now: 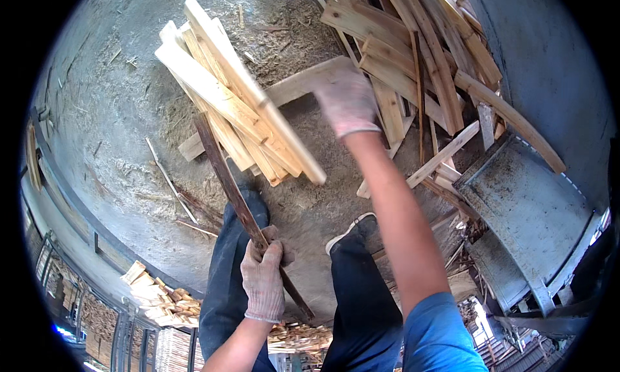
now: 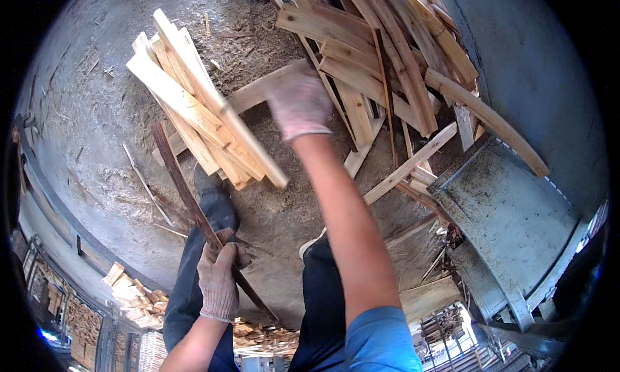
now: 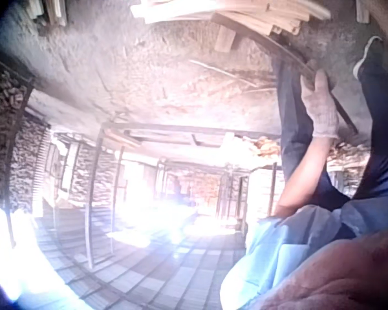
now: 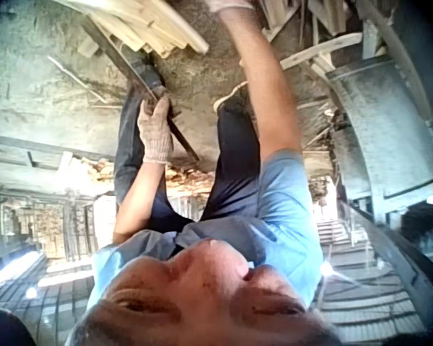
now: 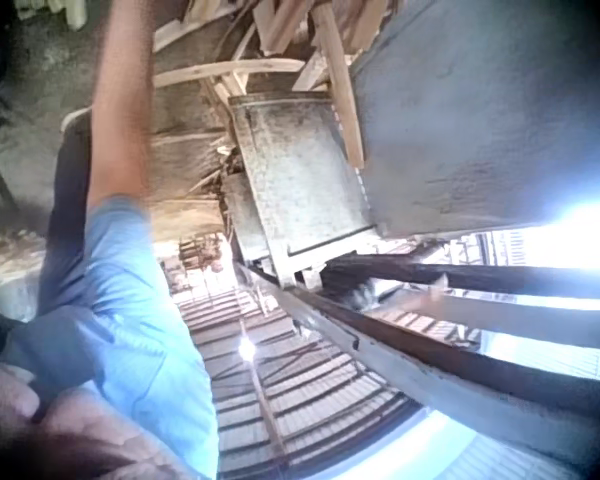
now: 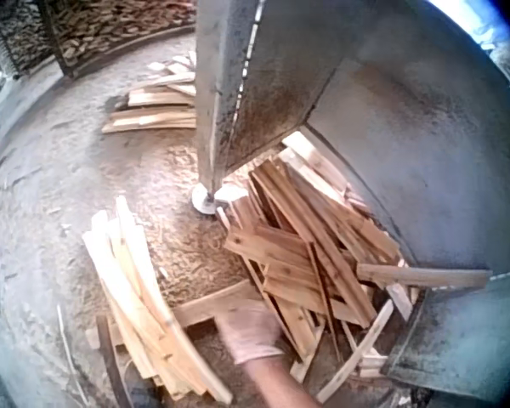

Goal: The person uses a shovel to scoop sawdust from the floor and load it into a wheelbarrow. After filling the wheelbarrow, the person picks up several pieces of wood from a pile on the floor and stacks them neatly on a metal rack.

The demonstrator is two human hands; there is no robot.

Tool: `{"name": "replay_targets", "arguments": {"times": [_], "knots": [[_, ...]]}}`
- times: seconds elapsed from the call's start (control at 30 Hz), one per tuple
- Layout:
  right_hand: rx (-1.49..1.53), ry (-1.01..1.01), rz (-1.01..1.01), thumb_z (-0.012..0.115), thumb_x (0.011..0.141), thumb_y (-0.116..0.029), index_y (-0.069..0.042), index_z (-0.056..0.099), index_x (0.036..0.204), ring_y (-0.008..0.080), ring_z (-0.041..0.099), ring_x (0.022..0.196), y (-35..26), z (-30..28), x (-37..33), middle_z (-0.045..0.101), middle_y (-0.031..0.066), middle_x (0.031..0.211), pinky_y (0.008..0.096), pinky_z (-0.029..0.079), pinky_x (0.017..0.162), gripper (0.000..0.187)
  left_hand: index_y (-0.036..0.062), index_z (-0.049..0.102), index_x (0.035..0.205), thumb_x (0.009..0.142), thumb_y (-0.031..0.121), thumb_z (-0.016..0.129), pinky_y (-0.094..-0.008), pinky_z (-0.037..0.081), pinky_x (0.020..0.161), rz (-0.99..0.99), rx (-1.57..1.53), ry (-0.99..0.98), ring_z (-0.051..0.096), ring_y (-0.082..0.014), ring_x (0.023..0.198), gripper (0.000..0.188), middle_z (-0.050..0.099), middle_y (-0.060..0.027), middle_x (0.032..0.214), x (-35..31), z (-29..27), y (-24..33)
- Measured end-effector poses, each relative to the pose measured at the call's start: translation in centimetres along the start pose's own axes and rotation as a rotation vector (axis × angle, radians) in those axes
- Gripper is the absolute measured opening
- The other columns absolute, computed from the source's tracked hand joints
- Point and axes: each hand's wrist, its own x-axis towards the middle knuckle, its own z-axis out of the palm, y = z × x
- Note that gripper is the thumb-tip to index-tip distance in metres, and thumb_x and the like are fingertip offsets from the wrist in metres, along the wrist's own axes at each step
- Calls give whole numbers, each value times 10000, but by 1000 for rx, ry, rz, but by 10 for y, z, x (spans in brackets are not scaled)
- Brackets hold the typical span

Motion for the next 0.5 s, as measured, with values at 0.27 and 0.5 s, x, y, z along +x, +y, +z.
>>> {"name": "replay_targets", "arguments": {"times": [0.27,0.5], "knots": [[-514,189,80,678,870,-401,22,635,1140,430,670,1028,147,18,-21,686,282,1090,496,529,929,503,-26,605,1268,972,70,603,-237,509,766,-54,-64,-42,600,-88,797,311,634,-29,924,-6,-4,6],[-188,-295,3,566,967,-317,-5,608,1109,421,705,851,117,24,-90,694,266,866,518,578,729,345,-9,594,1288,989,62,594,-262,539,783,-44,11,-53,631,-99,863,307,660,-36,1002,-7,3,9]]}}
